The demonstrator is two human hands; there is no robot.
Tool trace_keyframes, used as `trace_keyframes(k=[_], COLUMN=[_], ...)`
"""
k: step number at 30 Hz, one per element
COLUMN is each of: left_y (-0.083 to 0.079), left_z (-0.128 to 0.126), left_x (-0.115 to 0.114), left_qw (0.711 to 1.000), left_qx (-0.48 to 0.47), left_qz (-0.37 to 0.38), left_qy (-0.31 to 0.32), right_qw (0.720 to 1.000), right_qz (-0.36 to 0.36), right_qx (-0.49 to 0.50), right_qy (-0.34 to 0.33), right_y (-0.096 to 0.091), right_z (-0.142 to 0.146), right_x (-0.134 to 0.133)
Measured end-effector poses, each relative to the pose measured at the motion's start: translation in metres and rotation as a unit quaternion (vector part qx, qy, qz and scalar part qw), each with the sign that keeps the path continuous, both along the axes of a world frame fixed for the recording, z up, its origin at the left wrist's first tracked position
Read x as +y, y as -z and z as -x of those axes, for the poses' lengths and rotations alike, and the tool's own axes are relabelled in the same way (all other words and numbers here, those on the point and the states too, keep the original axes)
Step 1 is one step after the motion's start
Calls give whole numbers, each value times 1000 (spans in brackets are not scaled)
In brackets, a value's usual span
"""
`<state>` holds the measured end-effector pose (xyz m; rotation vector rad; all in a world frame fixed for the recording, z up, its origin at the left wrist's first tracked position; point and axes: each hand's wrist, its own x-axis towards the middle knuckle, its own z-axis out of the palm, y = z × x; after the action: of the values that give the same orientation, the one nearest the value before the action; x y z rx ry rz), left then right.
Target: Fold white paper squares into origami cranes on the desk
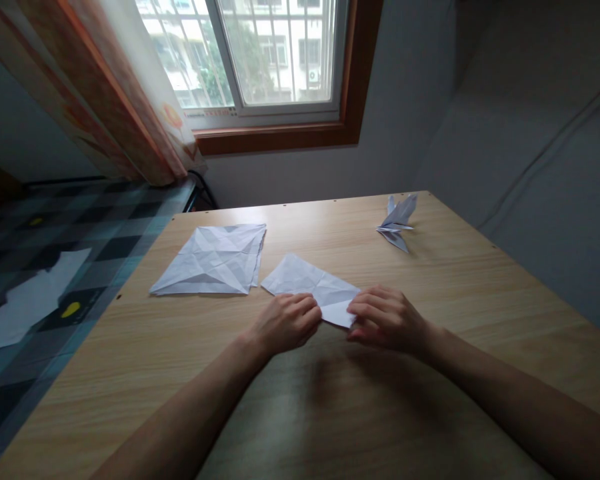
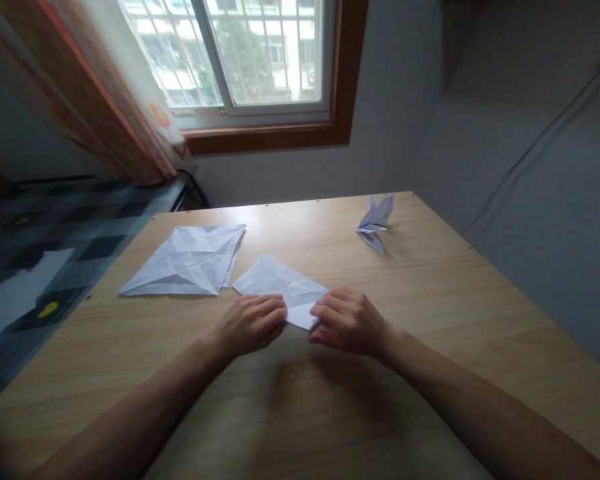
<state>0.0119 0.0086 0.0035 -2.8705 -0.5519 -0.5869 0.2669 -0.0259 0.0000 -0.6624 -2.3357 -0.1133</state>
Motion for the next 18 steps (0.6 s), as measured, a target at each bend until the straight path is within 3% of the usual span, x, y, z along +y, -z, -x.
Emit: trace_keyframes(k=[5,11,18], left_y=[-2,1,0], left_z=[1,-2,-7], left_x=[-1,-1,0], left_qw=[999,987,985], left_qx=[-17,-127,-51], left_qz=[21,26,20], left_qy=[-24,-93,-162], right_qw=[995,963,959], right_qz=[89,207,192], right_qx=[20,102,65], right_qy=[51,141,198], right_y=[9,7,13], right_z=[-5,4,6], right_x=[8,4,13])
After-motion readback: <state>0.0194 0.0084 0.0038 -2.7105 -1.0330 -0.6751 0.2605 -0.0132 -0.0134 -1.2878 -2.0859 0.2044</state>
